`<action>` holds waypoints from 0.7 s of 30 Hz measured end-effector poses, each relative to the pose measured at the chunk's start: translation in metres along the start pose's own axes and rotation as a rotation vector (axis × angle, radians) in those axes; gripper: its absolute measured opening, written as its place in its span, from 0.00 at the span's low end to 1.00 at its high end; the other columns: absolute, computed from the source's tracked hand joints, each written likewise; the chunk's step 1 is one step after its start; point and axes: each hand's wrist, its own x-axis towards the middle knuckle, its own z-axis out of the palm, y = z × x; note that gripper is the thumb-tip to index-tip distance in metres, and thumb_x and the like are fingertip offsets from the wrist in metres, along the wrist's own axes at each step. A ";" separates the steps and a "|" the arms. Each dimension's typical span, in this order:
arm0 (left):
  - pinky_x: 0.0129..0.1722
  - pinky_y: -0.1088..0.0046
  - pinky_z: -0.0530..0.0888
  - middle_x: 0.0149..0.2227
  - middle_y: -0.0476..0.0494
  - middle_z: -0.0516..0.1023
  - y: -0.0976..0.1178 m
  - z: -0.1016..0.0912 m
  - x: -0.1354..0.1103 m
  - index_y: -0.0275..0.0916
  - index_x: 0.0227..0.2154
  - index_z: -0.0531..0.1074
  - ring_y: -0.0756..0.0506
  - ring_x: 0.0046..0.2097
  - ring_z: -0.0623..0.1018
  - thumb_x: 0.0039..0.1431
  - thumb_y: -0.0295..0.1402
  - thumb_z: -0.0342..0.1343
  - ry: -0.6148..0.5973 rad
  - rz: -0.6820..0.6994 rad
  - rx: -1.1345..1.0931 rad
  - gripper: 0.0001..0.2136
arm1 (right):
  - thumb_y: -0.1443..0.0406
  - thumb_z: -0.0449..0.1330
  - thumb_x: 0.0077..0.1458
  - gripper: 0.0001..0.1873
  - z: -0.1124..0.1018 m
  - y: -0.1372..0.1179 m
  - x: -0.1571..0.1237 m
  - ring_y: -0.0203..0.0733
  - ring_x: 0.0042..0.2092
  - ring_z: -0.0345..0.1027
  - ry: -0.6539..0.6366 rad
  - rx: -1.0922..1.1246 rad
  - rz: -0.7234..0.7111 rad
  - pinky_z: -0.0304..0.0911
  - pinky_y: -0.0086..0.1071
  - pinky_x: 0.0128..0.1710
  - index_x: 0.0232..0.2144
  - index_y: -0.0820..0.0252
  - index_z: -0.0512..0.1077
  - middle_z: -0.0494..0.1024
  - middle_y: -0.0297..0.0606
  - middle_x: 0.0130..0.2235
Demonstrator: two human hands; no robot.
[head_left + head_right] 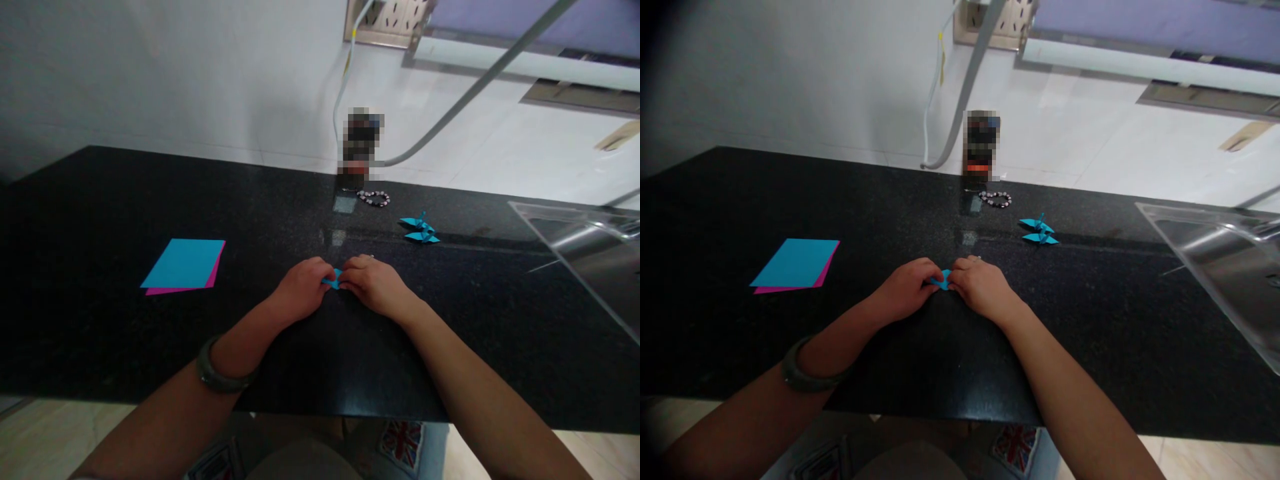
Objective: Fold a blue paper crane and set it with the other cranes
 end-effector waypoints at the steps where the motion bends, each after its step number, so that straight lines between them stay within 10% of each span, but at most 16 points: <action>1: 0.38 0.72 0.67 0.32 0.47 0.69 0.000 0.000 0.000 0.38 0.31 0.70 0.48 0.36 0.70 0.50 0.26 0.51 0.002 -0.002 -0.002 0.05 | 0.64 0.50 0.56 0.11 0.000 0.000 0.000 0.38 0.40 0.61 -0.002 -0.006 -0.005 0.54 0.31 0.39 0.37 0.59 0.72 0.70 0.40 0.36; 21: 0.38 0.71 0.68 0.33 0.46 0.70 0.000 0.002 0.001 0.38 0.31 0.71 0.48 0.36 0.70 0.50 0.25 0.51 0.001 -0.038 -0.016 0.06 | 0.59 0.46 0.58 0.16 0.000 -0.005 0.002 0.40 0.40 0.61 -0.032 -0.070 0.014 0.55 0.32 0.40 0.36 0.60 0.71 0.69 0.41 0.36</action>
